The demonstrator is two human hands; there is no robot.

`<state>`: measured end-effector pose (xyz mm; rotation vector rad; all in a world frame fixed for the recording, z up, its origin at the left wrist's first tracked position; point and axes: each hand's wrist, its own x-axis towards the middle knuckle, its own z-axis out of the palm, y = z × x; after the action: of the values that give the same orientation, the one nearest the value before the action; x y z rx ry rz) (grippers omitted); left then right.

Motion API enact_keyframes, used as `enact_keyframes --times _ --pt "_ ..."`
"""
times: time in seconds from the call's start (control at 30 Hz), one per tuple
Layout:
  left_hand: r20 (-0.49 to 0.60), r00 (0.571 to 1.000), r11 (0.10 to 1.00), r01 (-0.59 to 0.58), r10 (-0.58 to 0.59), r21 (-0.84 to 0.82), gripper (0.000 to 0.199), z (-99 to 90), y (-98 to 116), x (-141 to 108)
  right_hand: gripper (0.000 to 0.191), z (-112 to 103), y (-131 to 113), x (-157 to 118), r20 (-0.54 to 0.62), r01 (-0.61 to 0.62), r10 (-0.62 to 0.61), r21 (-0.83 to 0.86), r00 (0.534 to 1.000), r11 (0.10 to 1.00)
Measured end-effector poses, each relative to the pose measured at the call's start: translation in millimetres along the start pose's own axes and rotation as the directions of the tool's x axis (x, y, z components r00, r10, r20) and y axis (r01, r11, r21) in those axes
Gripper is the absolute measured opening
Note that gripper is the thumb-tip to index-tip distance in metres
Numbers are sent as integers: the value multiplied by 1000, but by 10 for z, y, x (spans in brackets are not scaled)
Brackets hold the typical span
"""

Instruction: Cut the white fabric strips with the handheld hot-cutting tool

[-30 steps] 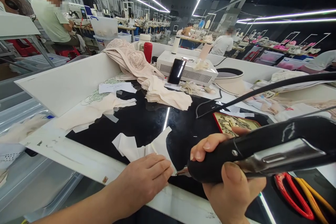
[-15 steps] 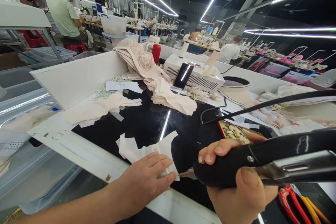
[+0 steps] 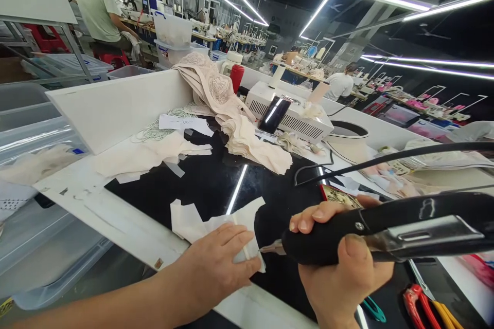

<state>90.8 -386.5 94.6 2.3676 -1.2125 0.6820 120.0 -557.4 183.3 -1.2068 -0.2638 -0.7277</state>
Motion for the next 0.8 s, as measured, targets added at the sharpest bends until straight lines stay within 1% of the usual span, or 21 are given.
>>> enact_keyframes --times 0.17,0.23,0.37,0.57,0.67,0.8 --pt "48 999 1000 14 -12 -24 18 -12 -2 -15 39 5 4 1 -13 -21 21 -15 1000 1000" --pt "52 998 999 21 -19 -37 18 -1 -2 -19 40 5 15 18 -17 -10 9 -18 1000 1000" --pt "55 998 998 29 -26 -47 27 23 -4 -27 41 19 53 57 -28 38 -38 -10 999 999" --pt "62 998 999 25 -24 -25 34 7 -25 -6 42 54 126 49 -16 2 -2 12 1000 1000" --pt "40 999 1000 17 -18 3 43 40 -3 -18 41 48 126 29 -16 -10 10 4 1000 1000" --pt "3 999 997 40 -40 66 69 111 117 -135 40 25 88 -3 1 -32 32 5 999 999"
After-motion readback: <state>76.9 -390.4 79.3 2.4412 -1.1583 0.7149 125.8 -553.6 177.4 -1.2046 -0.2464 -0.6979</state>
